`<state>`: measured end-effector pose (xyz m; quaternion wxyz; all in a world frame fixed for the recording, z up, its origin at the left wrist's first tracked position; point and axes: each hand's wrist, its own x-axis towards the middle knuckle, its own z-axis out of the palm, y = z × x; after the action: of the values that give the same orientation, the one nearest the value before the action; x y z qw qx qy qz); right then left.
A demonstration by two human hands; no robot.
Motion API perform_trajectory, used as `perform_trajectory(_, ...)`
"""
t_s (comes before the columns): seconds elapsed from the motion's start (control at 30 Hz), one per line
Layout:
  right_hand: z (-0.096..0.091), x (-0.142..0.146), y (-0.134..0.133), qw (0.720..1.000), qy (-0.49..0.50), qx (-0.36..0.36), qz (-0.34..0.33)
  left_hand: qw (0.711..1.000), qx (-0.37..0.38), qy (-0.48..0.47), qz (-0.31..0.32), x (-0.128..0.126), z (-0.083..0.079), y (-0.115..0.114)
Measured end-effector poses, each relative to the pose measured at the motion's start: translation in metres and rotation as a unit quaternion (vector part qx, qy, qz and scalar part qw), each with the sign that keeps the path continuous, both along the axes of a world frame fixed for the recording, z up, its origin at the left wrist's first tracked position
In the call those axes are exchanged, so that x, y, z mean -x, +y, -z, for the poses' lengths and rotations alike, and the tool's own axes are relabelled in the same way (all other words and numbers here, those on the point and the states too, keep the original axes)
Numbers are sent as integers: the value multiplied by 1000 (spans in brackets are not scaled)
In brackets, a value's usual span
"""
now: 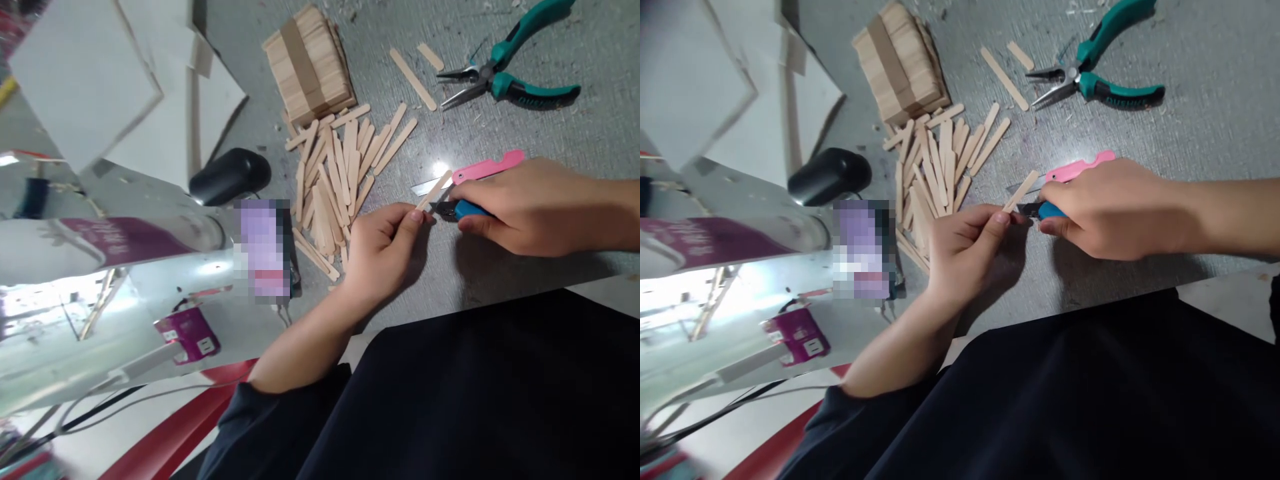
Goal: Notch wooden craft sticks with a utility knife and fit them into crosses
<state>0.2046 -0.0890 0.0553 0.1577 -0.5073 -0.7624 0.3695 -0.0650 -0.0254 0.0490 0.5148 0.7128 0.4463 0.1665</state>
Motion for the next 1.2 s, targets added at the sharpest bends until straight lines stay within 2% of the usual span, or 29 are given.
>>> perform_trajectory(0.1,2,-1,1,997,-71,-6,0,1000,-14,23,13,0,-1,-1)
perform_trajectory(0.37,2,3,3,995,-91,-38,-14,998,-33,44,36,-1,-4,-2)
perform_trajectory(0.53,0,4,3,998,-50,-38,1,997,-43,56,38,-2,-3,-4)
perform_trajectory(0.7,-3,6,3,1000,-9,-2,16,995,-61,67,41,-2,-3,-5)
perform_trajectory(0.87,-6,7,3,996,-87,-20,-10,994,-69,73,46,-3,-4,-5)
perform_trajectory(1.0,-4,7,2,993,-108,-40,-25,993,-68,78,60,-3,-7,-4)
perform_trajectory(1.2,-15,14,6,978,-201,-4,-55,989,-99,67,85,0,-4,-1)
